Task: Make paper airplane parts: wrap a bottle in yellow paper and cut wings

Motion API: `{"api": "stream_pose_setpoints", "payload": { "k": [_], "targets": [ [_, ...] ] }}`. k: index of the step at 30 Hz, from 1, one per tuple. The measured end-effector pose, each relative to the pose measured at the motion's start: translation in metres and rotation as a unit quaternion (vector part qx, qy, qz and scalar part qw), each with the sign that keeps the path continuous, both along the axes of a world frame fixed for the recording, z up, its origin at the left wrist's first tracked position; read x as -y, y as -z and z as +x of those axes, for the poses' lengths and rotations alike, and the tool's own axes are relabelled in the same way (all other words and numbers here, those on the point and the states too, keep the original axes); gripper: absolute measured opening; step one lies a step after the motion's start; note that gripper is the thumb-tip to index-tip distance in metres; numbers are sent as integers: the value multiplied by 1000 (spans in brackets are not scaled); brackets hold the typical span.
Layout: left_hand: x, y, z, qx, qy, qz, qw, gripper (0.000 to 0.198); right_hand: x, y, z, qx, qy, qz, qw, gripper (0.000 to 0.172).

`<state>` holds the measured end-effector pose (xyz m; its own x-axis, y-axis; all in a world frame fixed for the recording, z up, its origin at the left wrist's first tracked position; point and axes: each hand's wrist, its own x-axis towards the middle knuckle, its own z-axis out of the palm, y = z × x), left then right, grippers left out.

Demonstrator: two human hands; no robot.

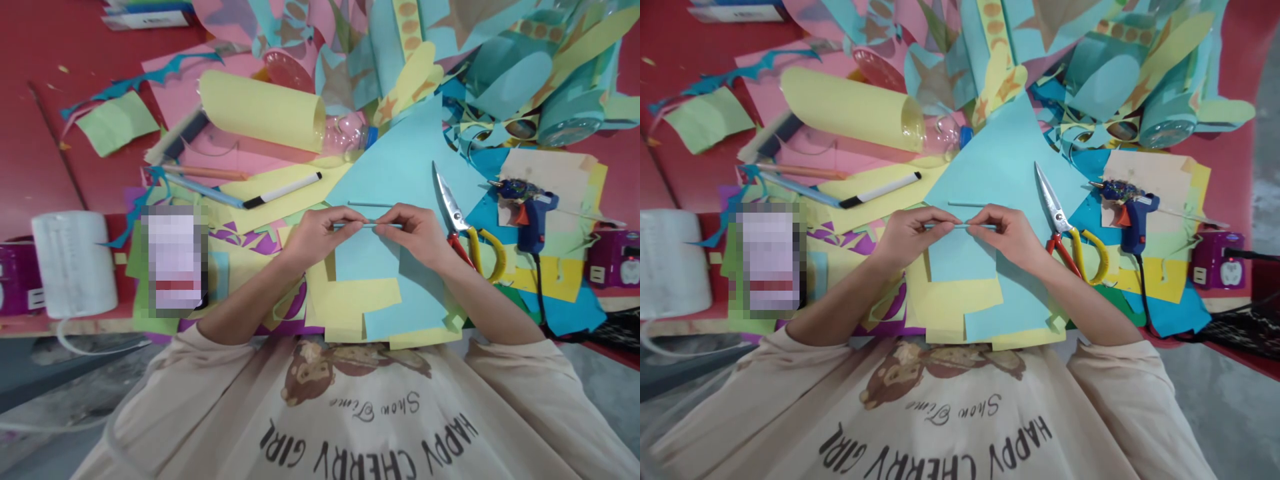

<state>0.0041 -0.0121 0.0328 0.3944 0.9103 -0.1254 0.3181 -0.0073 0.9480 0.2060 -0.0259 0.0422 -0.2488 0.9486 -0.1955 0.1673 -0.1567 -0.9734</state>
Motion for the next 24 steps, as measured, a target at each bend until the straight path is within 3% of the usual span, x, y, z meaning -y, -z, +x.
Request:
{"api": "stream_pose_setpoints", "payload": {
  "k": [12,17,24],
  "targets": [
    [4,-2,2,-1,-41,27,999,21,0,3,1,-18,-2,6,1000,13],
    [4,-3,2,-21,-34,49,998,30,0,5,1,7,-10,2,1000,27],
    [5,1,1,26,-23,7,999,36,2,-4,-1,54,-5,28,998,15]
  ]
}}
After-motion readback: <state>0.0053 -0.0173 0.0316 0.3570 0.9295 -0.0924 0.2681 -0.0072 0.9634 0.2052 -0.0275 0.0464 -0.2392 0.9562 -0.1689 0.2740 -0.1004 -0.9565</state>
